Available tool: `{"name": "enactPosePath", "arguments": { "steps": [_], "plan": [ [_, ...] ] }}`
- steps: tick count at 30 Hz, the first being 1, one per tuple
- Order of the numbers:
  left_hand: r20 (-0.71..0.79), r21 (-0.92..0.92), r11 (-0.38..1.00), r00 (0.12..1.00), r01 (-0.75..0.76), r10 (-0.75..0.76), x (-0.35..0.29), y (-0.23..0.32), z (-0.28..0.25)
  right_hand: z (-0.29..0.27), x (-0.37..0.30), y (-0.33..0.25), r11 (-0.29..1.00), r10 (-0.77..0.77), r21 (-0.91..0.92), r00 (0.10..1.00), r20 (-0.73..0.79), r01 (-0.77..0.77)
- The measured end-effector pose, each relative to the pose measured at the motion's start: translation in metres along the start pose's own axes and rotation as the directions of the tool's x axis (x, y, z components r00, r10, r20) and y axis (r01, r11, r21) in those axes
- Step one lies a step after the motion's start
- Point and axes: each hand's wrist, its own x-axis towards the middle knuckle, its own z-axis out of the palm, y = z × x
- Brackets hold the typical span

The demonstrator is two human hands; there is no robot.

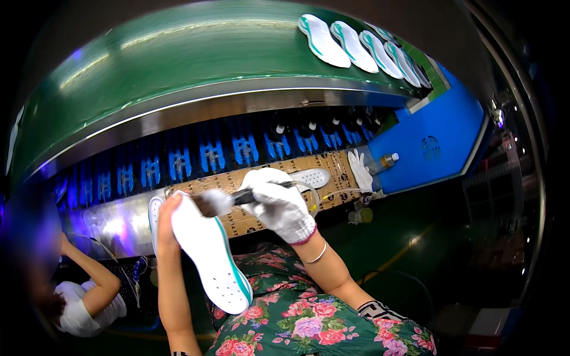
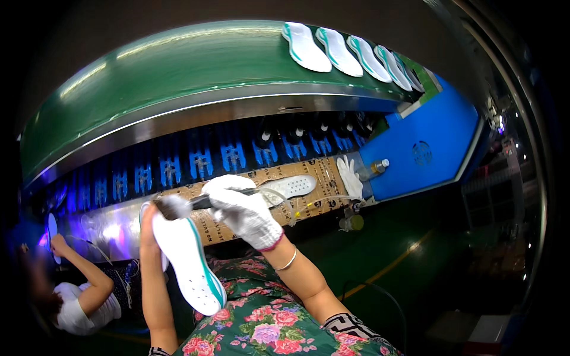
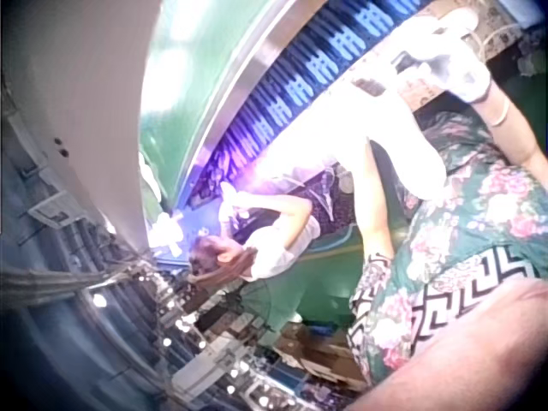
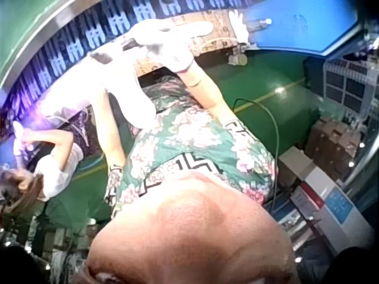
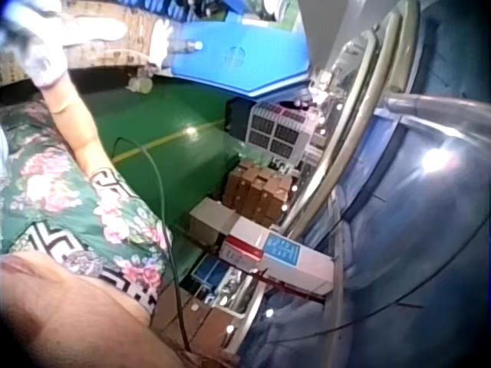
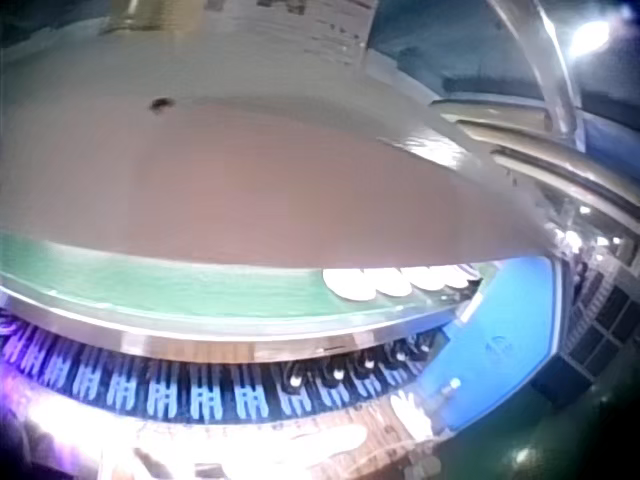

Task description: The person applies adhesive to the inner surface of shoe soles using a brush and then places the soles onto a conveyor belt.

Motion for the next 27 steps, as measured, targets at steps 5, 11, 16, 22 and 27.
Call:
{"name": "enactPosePath", "arguments": {
  "steps": [5,11,16,22,27],
  "plan": [
    [0.008,-0.522,0.824,0.967,0.220,-0.253,-0.030,-0.043,0.059,0.021,-0.005,-0.013,0.926,-0.124,-0.356,0.992,0.018,0.122],
    [0.627,-0.512,0.636,0.757,0.577,-0.182,-0.079,-0.053,0.068,0.032,-0.004,-0.021,0.958,-0.111,-0.253,0.987,0.117,0.138],
    [0.476,-0.567,0.694,0.864,0.443,-0.163,-0.067,-0.017,0.093,0.017,-0.007,-0.018,0.744,-0.083,-0.660,0.995,0.063,0.103],
    [0.362,-0.744,0.617,0.931,0.258,0.047,-0.062,0.011,0.119,0.039,-0.003,-0.014,0.447,-0.314,-0.827,0.925,0.212,0.341],
    [0.285,-0.828,0.528,0.953,0.190,0.104,-0.061,0.003,0.113,0.042,0.010,-0.009,0.193,-0.371,-0.843,0.833,0.411,0.502]
  ]
}}
